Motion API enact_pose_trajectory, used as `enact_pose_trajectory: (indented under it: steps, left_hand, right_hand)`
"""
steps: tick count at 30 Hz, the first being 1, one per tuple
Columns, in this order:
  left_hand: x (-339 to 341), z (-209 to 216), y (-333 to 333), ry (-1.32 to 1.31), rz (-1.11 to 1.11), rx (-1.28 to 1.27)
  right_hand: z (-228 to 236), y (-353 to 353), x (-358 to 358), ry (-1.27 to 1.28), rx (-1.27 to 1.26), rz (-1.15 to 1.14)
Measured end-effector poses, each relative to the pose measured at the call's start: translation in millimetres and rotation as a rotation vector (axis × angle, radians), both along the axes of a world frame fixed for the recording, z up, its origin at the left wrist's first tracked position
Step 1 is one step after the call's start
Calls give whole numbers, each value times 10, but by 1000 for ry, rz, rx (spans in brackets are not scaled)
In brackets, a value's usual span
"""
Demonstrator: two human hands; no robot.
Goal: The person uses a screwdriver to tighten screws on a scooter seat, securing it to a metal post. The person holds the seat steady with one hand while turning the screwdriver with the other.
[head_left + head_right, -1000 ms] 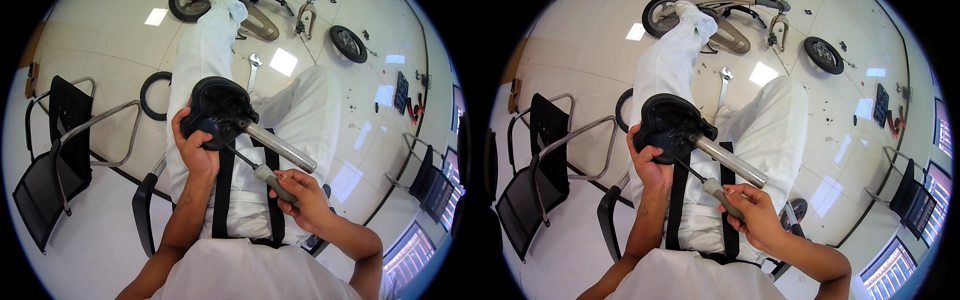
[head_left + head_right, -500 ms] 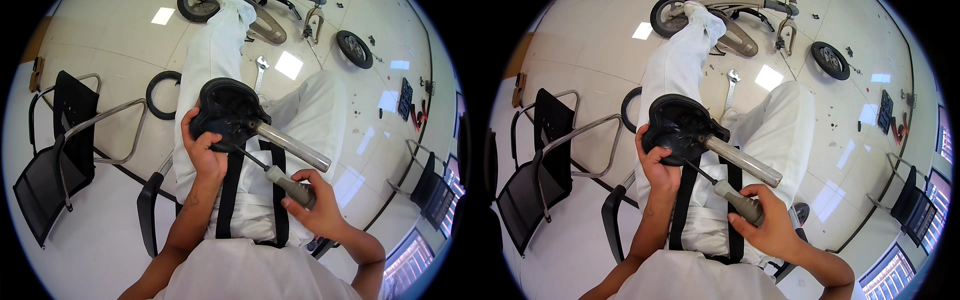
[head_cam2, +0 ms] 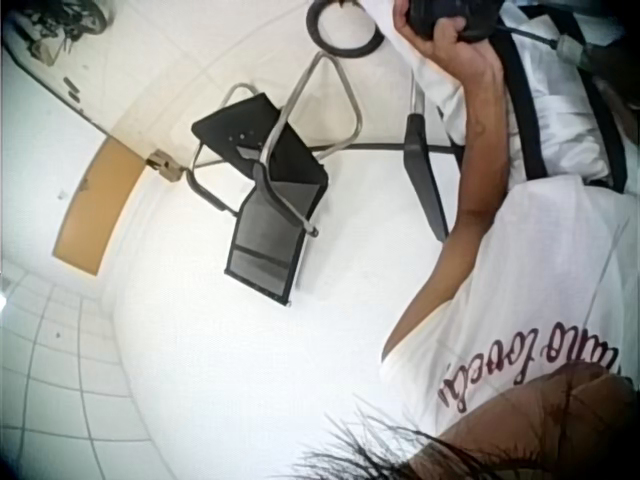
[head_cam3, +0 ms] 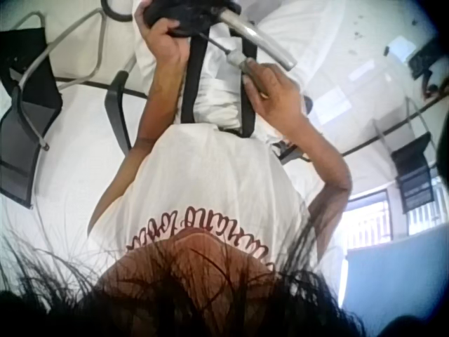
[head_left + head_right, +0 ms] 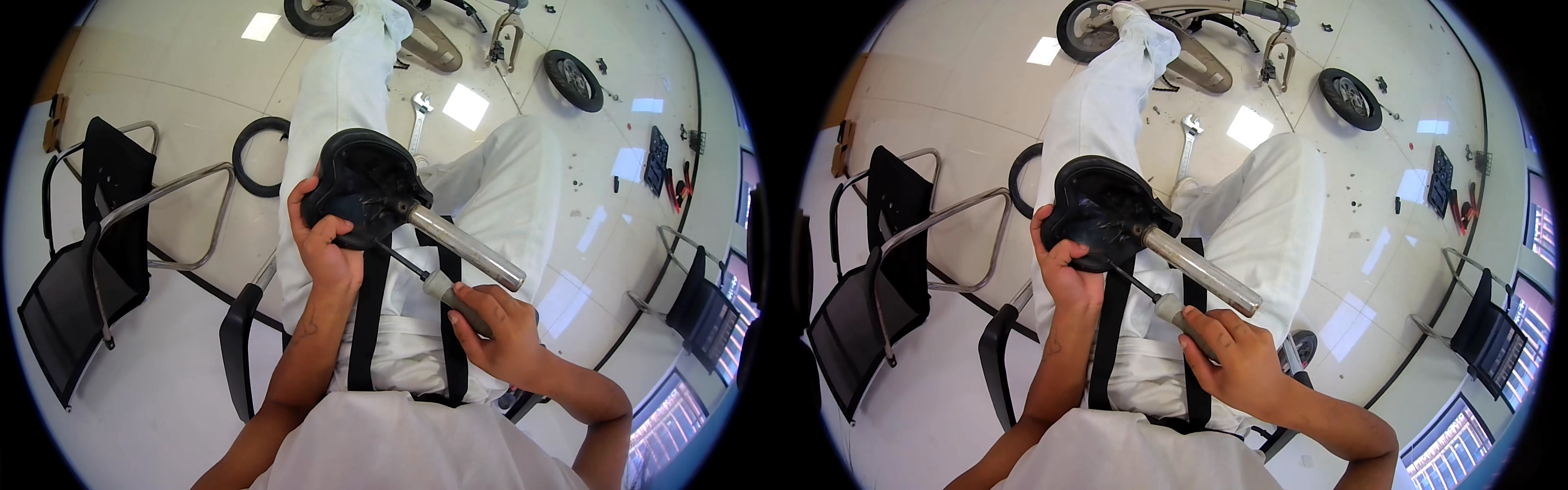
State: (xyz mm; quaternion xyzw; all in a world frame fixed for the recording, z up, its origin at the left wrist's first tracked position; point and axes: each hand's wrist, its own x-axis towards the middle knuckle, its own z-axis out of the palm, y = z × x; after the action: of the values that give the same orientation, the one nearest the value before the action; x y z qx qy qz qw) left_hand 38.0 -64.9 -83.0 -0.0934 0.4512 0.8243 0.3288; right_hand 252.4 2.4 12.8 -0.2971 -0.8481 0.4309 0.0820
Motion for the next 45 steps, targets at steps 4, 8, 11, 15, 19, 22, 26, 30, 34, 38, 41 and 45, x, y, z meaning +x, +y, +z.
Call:
enact_pose_trajectory:
  steps: [4,8,11,15,19,22,26,30,34,38,41,45]
  left_hand:
    - [21,-19,13,20,15,-19]
    - [20,0,19,25,12,-1]
    - [26,-28,8,38,12,3]
    - [22,-32,-4,35,-20,26]
    - [24,-20,-5,35,-30,24]
    - [24,-16,-3,25,-23,25]
    - [7,-47,-27,-10,-1,19]
    - [25,-8,-3,-30,-2,15]
    - [0,31,-21,-78,1,4]
    - [-15,48,-9,-68,0,-4]
    - [-7,-8,-7,-36,2,0]
    - [-16,31,10,-45,-11,3]
  right_hand:
    - [-12,-5,4,21,-160,-110]
    - [-11,-56,-11,-15,-313,-248]
    - [-17,-91,1,-81,-538,-379]
    - [-78,-136,40,-89,-667,-457]
    - [1,-96,-1,-117,-924,-517]
    - [56,-34,-39,-175,-1136,-621]
    - [69,-3,-80,-163,-1334,-742]
    - [86,92,-27,-146,-1414,-736]
    - [234,178,-94,-225,-1009,-545]
    - [196,159,-5,-115,-377,-89]
    - [309,132,-94,-135,-68,46]
    - [282,157,-56,-191,363,286]
